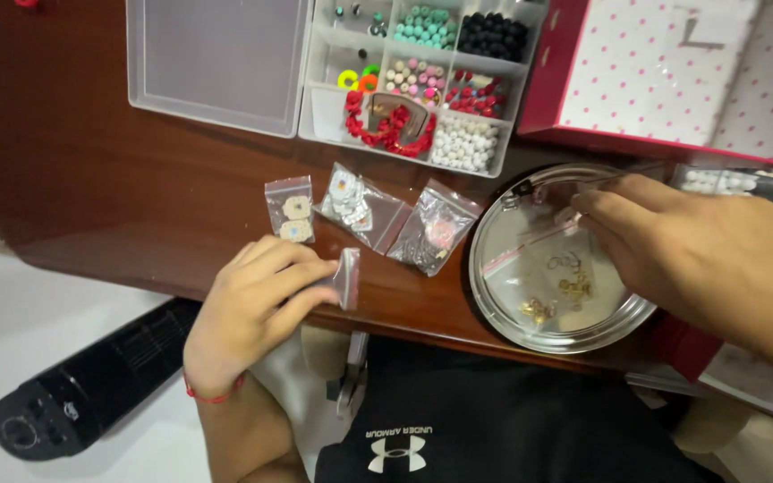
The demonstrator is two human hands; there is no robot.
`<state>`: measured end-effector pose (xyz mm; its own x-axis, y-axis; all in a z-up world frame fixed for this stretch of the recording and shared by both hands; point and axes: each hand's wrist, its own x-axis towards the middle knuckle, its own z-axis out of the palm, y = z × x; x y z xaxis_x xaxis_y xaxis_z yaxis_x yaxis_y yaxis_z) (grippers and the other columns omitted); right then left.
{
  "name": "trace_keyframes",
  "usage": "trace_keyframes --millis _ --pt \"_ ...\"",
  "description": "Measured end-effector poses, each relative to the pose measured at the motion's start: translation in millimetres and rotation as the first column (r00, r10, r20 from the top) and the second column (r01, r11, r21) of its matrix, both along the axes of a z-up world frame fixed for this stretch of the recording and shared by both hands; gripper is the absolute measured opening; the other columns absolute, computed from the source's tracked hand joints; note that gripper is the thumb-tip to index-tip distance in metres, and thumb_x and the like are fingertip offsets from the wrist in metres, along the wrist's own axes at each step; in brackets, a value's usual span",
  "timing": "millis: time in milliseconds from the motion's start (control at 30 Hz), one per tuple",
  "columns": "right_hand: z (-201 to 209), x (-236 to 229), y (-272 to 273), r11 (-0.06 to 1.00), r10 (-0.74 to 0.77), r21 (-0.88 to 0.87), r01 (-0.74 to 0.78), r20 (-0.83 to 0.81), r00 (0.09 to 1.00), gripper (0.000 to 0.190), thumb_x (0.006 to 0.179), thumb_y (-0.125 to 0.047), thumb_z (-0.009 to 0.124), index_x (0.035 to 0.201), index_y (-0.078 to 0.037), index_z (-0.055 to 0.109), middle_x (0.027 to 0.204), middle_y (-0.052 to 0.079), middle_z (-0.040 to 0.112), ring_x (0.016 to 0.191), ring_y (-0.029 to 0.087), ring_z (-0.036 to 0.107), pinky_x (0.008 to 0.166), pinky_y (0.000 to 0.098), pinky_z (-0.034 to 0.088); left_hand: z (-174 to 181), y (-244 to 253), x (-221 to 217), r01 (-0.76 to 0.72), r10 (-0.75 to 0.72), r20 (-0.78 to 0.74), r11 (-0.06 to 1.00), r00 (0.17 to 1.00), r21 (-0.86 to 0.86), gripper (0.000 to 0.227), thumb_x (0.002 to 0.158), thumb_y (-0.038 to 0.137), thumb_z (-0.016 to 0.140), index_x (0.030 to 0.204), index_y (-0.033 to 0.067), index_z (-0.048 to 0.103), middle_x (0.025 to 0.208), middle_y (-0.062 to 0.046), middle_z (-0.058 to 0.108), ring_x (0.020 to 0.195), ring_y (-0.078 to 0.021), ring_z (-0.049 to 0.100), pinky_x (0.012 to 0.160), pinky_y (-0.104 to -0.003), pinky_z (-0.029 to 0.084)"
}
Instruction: Organizing various jewelry making components like beads, charms, and strings into storage containers
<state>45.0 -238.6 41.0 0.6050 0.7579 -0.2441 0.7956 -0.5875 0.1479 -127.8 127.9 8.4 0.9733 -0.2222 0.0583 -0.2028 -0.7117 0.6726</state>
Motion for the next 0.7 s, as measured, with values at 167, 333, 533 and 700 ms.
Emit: trace_keyframes --millis 167,333,533,700 --pt "27 6 16 0.889 0.002 0.408 0.209 -0.460 0.888 0.051 0.079 -0.031 0.077 0.127 -0.016 0.068 0.119 0.000 0.074 0.095 0.020 0.072 0.076 0.0350 0.053 11 -40 32 -0.150 0.098 -0.133 0.868 0.986 -0.473 0.023 0.094 0.016 0.067 0.113 0.0037 0.074 0.105 -0.010 0.077 0.092 -0.0208 0.073 0.088 -0.033 0.055" --pt "47 0 29 0.686 -0.048 0.408 0.603 -0.801 0.597 0.069 0.062 -0.017 0.086 0.128 -0.004 0.070 0.125 0.009 0.077 0.099 0.014 0.076 0.090 0.0253 0.062 3 -91 81 -0.119 -0.179 -0.339 0.705 0.924 -0.699 0.036 0.100 0.032 0.059 0.125 0.0083 0.070 0.122 -0.008 0.077 0.112 -0.0181 0.073 0.100 -0.030 0.056" --pt "39 2 3 0.497 -0.157 0.263 0.827 -0.910 0.384 0.011 0.080 -0.005 0.084 0.085 0.001 0.078 0.063 0.008 0.073 0.056 0.011 0.063 0.054 0.0216 0.052 5 -106 106 -0.165 -0.491 -0.359 0.394 0.794 -0.904 0.036 0.105 0.016 0.060 0.135 -0.0028 0.064 0.114 -0.009 0.075 0.095 -0.0097 0.067 0.084 -0.024 0.060" --pt "27 9 -16 0.573 -0.178 0.104 0.813 -0.952 0.247 0.006 0.080 0.003 0.078 0.077 0.003 0.083 0.070 0.011 0.084 0.064 0.015 0.075 0.063 0.0259 0.057 46 -105 115 0.067 -0.261 -0.184 0.726 0.948 -0.684 0.037 0.102 0.032 0.059 0.128 0.0076 0.068 0.114 -0.007 0.073 0.103 -0.0156 0.070 0.091 -0.027 0.056"
